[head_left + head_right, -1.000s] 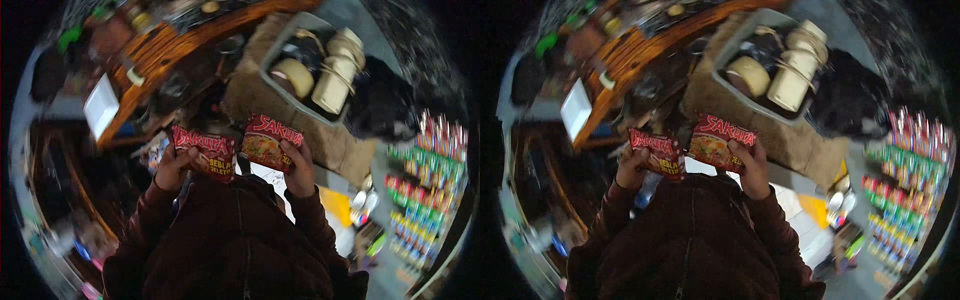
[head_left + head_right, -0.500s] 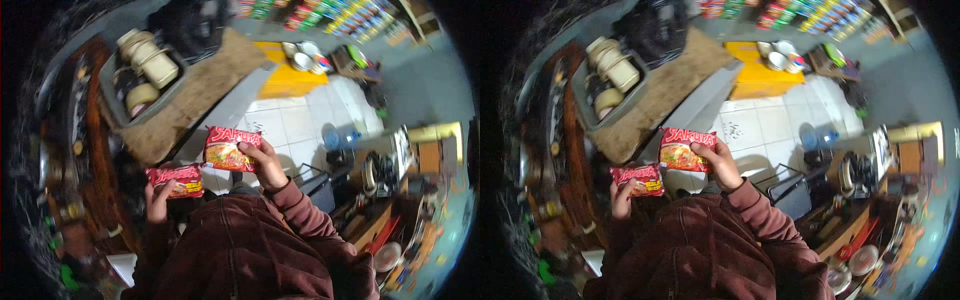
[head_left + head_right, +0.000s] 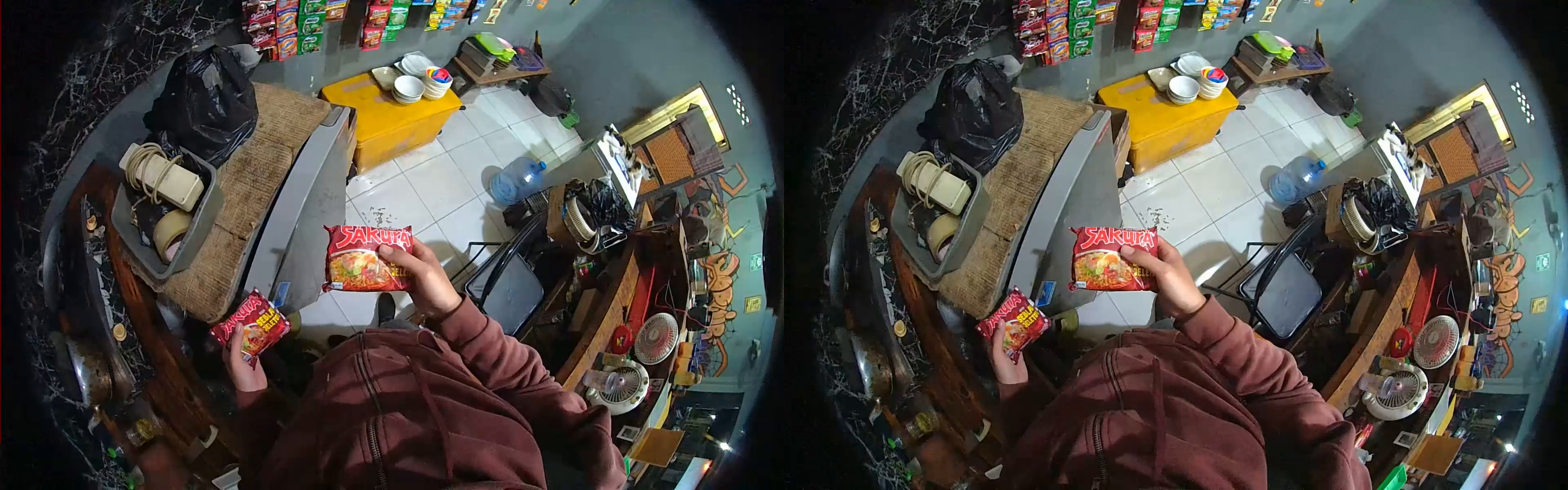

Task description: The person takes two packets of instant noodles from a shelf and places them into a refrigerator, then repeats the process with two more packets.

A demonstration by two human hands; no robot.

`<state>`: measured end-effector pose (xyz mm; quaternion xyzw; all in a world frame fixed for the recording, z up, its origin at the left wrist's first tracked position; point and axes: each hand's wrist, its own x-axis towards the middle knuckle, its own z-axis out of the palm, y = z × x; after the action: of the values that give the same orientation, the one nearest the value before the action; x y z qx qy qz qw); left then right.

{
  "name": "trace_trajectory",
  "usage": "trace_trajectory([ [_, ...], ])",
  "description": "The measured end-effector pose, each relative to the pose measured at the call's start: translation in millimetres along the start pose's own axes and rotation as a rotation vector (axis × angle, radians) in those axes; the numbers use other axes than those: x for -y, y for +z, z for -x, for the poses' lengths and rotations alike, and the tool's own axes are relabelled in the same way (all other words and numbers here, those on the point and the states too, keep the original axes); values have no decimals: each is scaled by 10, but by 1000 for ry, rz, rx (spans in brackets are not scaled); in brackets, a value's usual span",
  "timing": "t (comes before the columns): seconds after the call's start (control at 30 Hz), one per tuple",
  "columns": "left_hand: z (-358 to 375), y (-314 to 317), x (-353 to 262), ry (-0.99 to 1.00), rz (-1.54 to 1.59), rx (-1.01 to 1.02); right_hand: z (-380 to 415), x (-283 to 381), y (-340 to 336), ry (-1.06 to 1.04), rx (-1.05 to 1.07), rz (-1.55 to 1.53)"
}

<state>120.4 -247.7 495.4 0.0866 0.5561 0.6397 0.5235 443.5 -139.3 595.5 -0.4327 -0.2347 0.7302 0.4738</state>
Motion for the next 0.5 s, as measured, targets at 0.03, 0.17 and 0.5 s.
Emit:
trace_trajectory([
  [0.03, 37, 38, -12, 18, -40, -20, -9, 26, -4, 6, 14, 10],
  [0.17, 151, 222, -52, 83, -143, -113, -69, 89, -25, 24, 43, 40],
  [0.5, 255, -43, 259, 48, -232, 117, -117, 6, -64, 110, 103, 27],
])
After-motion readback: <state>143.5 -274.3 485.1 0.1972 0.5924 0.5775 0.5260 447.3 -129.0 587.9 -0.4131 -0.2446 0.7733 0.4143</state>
